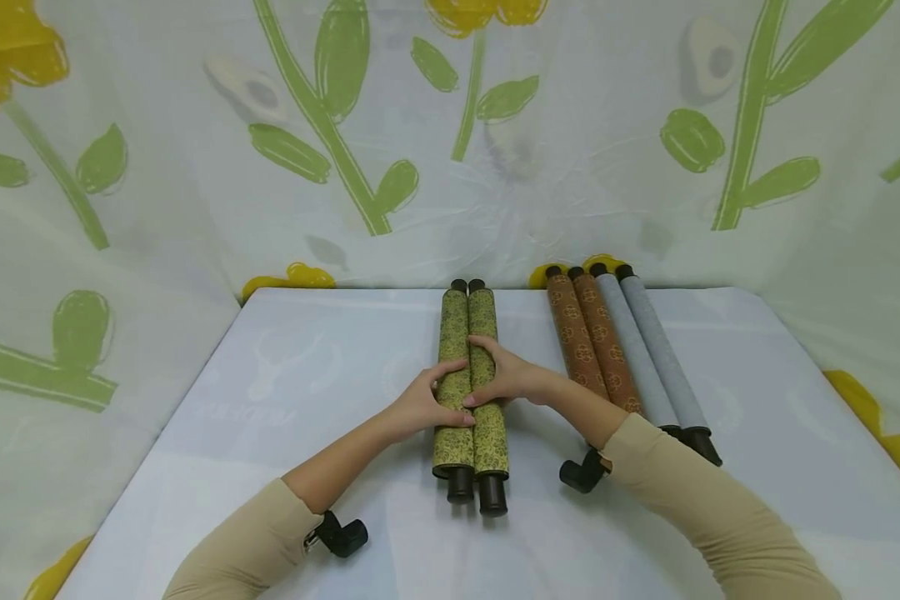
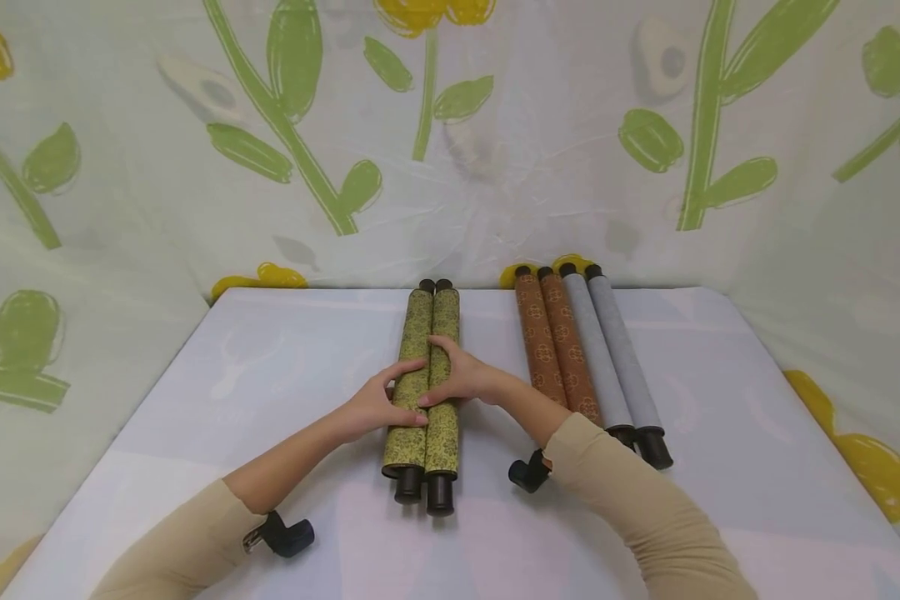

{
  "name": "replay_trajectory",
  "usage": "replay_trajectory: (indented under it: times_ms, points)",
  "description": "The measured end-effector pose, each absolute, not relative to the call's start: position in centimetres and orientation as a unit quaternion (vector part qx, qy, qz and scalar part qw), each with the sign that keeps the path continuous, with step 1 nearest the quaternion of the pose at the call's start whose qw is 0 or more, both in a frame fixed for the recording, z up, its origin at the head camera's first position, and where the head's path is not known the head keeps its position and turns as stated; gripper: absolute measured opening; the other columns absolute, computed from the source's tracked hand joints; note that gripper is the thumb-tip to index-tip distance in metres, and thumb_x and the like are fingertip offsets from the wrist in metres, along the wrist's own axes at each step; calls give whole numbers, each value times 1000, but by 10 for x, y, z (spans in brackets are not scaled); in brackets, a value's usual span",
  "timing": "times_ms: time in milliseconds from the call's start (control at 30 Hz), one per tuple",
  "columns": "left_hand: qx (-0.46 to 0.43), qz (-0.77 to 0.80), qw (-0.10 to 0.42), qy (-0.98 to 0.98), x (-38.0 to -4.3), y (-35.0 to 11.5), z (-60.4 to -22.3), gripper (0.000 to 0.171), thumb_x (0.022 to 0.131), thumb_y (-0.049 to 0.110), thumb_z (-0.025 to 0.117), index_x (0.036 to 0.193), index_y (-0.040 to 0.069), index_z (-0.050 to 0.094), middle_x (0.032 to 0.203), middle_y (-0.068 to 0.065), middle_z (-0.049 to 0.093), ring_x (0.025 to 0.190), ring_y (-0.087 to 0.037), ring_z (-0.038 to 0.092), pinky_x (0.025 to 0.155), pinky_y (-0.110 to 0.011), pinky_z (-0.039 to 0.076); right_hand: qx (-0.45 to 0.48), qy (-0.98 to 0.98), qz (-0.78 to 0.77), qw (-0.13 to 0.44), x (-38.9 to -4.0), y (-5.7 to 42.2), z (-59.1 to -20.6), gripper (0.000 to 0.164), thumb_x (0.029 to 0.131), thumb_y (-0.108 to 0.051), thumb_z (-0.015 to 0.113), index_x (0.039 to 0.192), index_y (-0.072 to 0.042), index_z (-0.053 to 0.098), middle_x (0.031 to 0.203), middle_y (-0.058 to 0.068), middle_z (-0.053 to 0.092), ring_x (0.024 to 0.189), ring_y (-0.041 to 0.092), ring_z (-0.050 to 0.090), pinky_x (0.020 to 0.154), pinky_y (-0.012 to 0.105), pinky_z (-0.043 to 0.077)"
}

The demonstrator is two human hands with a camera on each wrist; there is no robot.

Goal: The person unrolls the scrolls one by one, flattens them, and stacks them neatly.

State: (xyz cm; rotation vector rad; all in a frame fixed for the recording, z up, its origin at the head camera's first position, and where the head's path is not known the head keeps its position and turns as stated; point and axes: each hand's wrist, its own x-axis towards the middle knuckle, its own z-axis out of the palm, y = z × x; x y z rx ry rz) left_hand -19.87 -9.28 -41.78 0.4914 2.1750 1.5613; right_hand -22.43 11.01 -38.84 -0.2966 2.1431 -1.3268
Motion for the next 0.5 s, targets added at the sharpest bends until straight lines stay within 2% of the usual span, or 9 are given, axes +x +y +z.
replay_trajectory:
  times_ms: [33,133,200,267,333,500]
  points:
    - [177,559,208,783,-198,-96,-418,86,73,18,82,146,24,37,154,-4,24,140,-38,16,104,-61,27,-115,805,-501,295,-225,107,-390,104,77,-18,79,152,-22,8,157,18,0,116,37,48,67,39,52]
    - [176,547,205,793,-198,-105,-416,86,73,20,82,146,25,36,155,-4,22,141,-36,15,104,-61,27,-125,810,-499,281,-226,99,-393,104,76,-19,80,152,-22,9,157,16,2,134,39,31,85,47,48]
    - [179,539,203,797,-198,-110,-416,87,74,21,82,147,25,35,155,-4,21,142,-34,14,104,-60,27,-131,812,-500,273,-227,93,-395,104,76,-18,80,153,-21,10,158,15,3,141,39,17,98,53,38]
    - [180,539,203,797,-199,-115,-414,87,74,21,82,147,24,35,155,-5,21,142,-33,12,105,-60,26,-137,813,-500,264,-228,88,-396,104,75,-18,80,153,-20,10,158,15,3,143,37,10,106,58,26]
    - [183,536,200,799,-201,-120,-413,87,73,20,82,147,23,35,154,-5,23,143,-33,12,105,-60,26,-143,812,-503,259,-229,82,-395,104,75,-16,80,153,-19,10,158,14,3,144,36,8,109,58,20]
    - [177,527,198,808,-202,-135,-411,87,73,22,82,147,22,35,154,-9,22,141,-36,16,103,-59,30,-145,814,-504,250,-233,66,-396,104,74,-16,81,152,-19,13,158,13,7,144,34,10,109,56,21]
